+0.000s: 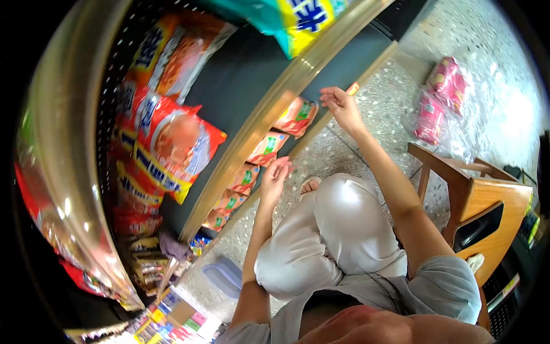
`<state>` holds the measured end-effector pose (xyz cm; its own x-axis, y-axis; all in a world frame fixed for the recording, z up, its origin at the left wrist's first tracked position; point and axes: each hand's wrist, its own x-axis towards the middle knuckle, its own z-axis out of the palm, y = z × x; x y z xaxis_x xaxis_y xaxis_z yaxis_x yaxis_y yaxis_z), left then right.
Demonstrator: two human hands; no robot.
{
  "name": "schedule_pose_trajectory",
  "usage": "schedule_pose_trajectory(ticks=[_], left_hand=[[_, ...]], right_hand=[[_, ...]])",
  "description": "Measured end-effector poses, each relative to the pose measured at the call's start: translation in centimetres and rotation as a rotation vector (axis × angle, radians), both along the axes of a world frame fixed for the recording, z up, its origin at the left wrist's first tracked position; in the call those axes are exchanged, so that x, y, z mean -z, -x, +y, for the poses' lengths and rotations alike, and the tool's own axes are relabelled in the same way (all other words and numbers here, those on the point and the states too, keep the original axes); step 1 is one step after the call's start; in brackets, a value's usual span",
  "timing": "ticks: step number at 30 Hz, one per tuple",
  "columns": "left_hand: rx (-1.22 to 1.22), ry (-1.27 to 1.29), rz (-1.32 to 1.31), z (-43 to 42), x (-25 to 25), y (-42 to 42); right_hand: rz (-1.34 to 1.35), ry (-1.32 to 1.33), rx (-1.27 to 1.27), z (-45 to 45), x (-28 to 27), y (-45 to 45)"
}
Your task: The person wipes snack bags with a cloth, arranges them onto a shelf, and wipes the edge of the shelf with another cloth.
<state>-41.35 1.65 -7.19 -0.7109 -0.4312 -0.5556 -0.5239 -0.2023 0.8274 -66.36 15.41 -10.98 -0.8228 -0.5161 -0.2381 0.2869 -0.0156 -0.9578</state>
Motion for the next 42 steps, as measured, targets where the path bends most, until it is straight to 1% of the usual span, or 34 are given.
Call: schedule_pose_trajectory(ticks=[1,2,4,5,8,9,11,12,13,14,16,18,19,21,22,23,25,27,30,31,33,36,37,40,42], left_hand=[[-0.037,0.035,-0.009,-0.6,-0.2,-1.7],[-0.035,0.048,-0.029,-1.3,-0.5,-3.4],[-0.021,0.065,-0.076,-2.2,-2.3,-5.9],[-0.003,0.041,-0.075,-3.0,-2.4,-7.1],[0.072,0.050,-0.060,-4.8,-1.6,-8.7],[0.087,0.018,-0.054,-4.2,-1.5,-9.8],[0.139,-0.003,-0.022,-5.1,-1.6,-10.0],[0.127,-0.025,0.022,-5.0,-1.4,-10.6],[0.107,-0.047,0.060,-4.8,-1.3,-11.6],[0.085,-0.064,0.105,-4.7,-1.2,-12.2],[-0.059,-0.035,0.207,-4.2,-2.1,-13.5],[-0.234,0.041,0.289,-3.6,-4.3,-14.7],[-0.302,0.149,0.364,-3.4,-5.9,-15.2],[-0.443,0.565,0.364,-3.4,-8.7,-17.5],[-0.552,0.802,0.383,-3.6,-10.3,-18.5],[-0.653,1.039,0.393,-3.8,-11.7,-19.6],[-1.014,1.340,0.475,-5.6,-13.6,-21.3],[-1.112,1.584,0.047,-7.1,-16.9,-23.2],[-0.899,1.740,-0.291,-11.3,-16.7,-26.0],[-0.847,1.730,-0.314,-11.8,-16.6,-26.4],[-0.737,1.702,-0.346,-12.5,-16.2,-26.5],[-0.842,1.657,-0.075,-12.9,-16.6,-26.1],[-0.932,1.422,0.007,-12.2,-17.0,-25.5],[-0.958,1.096,0.493,-11.0,-17.9,-23.5],[-0.919,0.787,0.711,-9.7,-19.2,-21.4]], right_hand=[[0.017,0.071,0.004,-0.9,0.9,-0.5],[0.020,0.019,-0.043,-1.2,1.8,-0.8],[0.024,-0.092,-0.129,-1.5,0.9,-1.6],[0.062,-0.110,-0.144,-1.5,0.7,-2.0],[0.193,-0.022,-0.099,-1.8,1.6,-3.6],[0.219,-0.067,-0.131,-1.6,0.8,-4.1],[0.393,-0.169,-0.193,-1.8,0.9,-4.8],[0.489,-0.221,-0.236,-2.1,0.8,-5.1],[0.519,-0.273,-0.282,-2.5,-1.0,-5.8],[0.531,-0.147,-0.334,-3.1,-1.4,-6.4],[0.441,-0.081,-0.537,-4.4,-3.5,-7.6],[0.554,-0.179,-0.749,-5.3,-6.4,-9.3],[0.619,-0.228,-0.847,-5.8,-7.6,-9.9],[0.696,-0.184,-0.942,-6.8,-9.0,-11.5],[0.731,-0.162,-0.985,-7.3,-9.3,-12.3],[0.736,-0.111,-0.968,-7.8,-9.4,-13.4],[0.748,-0.124,-1.026,-9.0,-10.0,-15.2],[0.725,-0.170,-1.073,-9.5,-9.1,-16.9],[0.729,-0.122,-1.198,-10.0,-8.8,-19.4],[0.813,-0.065,-1.232,-10.1,-9.0,-19.9],[0.835,-0.037,-1.244,-10.0,-9.8,-21.0],[0.793,-0.039,-1.214,-8.7,-10.5,-21.5],[0.766,-0.043,-1.198,-8.2,-10.6,-21.5],[0.657,-0.079,-1.145,-6.4,-11.5,-20.9],[0.454,-0.042,-1.064,-5.7,-11.9,-20.4]])
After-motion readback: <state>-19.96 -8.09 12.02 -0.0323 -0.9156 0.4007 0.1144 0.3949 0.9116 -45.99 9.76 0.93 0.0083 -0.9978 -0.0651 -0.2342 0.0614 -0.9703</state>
